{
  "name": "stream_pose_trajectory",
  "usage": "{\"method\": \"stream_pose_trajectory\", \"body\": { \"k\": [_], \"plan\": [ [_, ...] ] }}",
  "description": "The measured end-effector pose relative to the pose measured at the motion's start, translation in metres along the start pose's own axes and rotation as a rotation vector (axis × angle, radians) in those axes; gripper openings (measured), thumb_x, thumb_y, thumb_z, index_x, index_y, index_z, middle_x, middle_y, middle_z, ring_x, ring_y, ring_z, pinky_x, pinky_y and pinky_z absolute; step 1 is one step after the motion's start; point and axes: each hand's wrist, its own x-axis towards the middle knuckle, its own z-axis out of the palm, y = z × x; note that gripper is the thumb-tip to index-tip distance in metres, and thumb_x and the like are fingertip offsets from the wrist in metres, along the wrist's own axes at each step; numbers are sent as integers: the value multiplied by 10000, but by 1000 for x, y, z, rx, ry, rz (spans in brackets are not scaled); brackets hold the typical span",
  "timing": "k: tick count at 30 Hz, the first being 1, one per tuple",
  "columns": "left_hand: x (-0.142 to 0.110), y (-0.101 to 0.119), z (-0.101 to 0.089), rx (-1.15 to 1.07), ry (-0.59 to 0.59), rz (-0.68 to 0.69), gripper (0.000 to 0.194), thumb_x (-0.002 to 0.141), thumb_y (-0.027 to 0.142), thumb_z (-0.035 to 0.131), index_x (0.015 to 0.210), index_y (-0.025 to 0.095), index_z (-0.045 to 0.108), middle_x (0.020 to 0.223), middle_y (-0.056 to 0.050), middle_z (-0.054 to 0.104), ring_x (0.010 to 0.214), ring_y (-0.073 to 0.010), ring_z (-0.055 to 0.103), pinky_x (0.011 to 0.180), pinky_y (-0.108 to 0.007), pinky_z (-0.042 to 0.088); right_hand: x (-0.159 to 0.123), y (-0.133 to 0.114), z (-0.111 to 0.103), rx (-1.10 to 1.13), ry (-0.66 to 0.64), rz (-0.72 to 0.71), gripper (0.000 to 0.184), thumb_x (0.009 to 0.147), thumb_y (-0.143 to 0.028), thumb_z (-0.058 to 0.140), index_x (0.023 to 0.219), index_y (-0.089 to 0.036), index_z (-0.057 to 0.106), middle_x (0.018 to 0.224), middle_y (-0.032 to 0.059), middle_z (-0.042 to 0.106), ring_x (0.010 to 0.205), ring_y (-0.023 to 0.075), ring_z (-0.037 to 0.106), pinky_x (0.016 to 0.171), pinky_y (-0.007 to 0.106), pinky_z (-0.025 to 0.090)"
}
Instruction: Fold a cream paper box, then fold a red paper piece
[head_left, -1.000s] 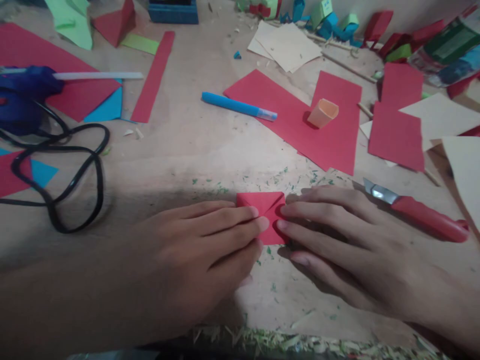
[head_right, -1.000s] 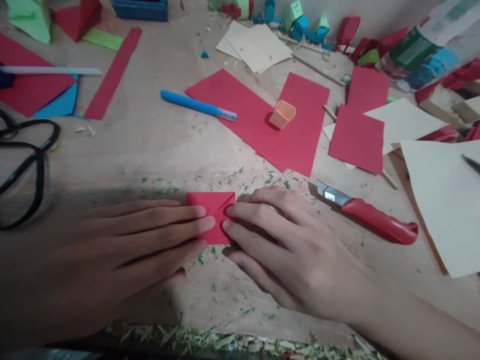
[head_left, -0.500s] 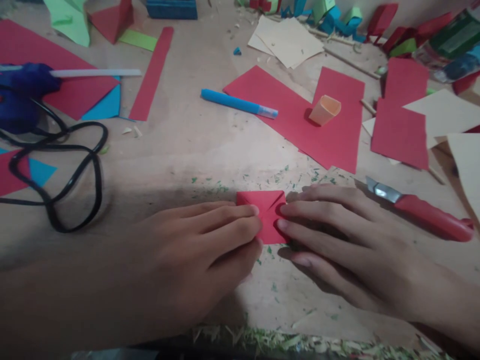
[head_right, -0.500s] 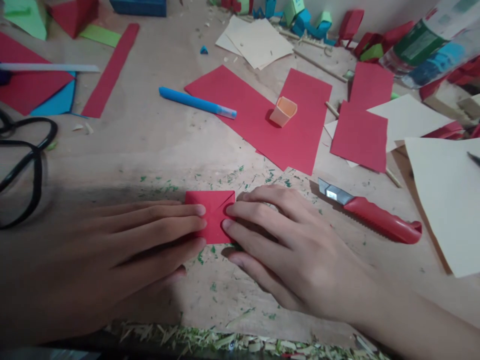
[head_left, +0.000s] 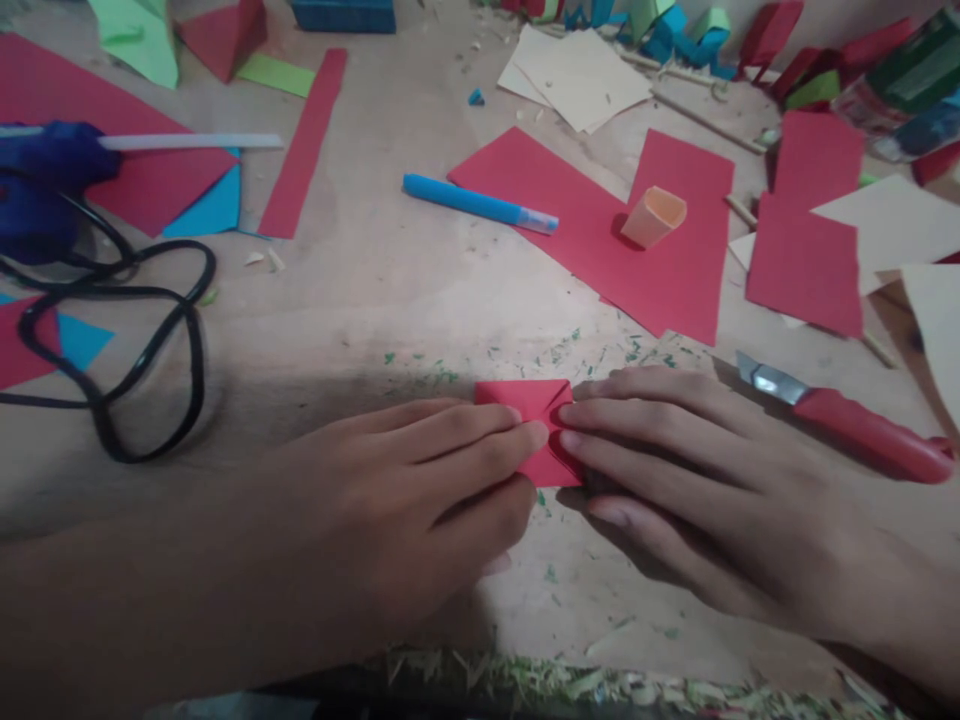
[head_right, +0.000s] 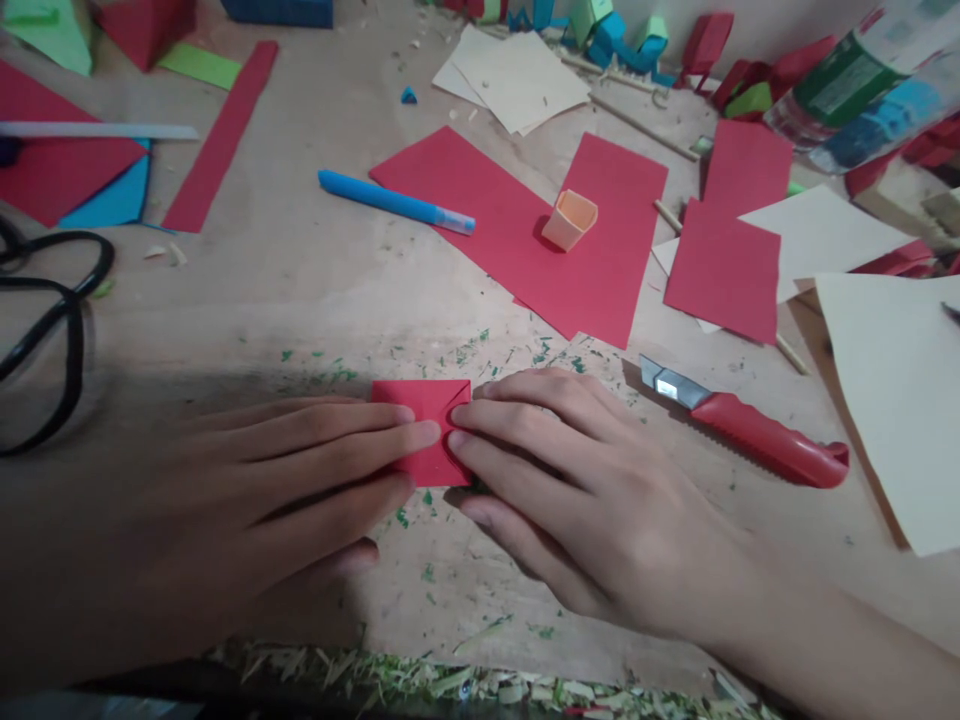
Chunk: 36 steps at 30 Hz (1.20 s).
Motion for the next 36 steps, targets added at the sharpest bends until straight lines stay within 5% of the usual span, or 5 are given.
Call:
{"method": "stream_pose_trajectory", "body": {
  "k": [20, 29, 36],
  "plan": [
    [-2, 0, 4, 58, -13, 25, 251, 1042, 195, 544, 1236, 115, 681, 1384, -120, 667, 1301, -269, 611, 1234, -434, 441, 1, 2, 1, 54, 27, 76, 292, 964, -179, 697, 1242, -93, 728, 1281, 103, 767, 1257, 267, 630, 1130, 418, 502],
    [-2, 3, 5, 40, 15, 2, 246, 1041, 178, 538, 1229, 108, 680, 1377, -123, 669, 1313, -267, 598, 1231, -415, 433, 0, 1, 7, 6, 57, 214, 304, 961, -186, 695, 1264, -168, 719, 1294, 83, 768, 1292, 314, 630, 1119, 504, 486],
    [-3, 3, 4, 40, 17, -3, 238, 1043, 194, 548, 1224, 112, 678, 1382, -126, 670, 1308, -269, 611, 1236, -422, 437, 0, 0, 1, 7, 48, 79, 223, 952, -183, 707, 1167, -141, 748, 1222, 82, 797, 1267, 305, 635, 1088, 460, 512]
  ]
}}
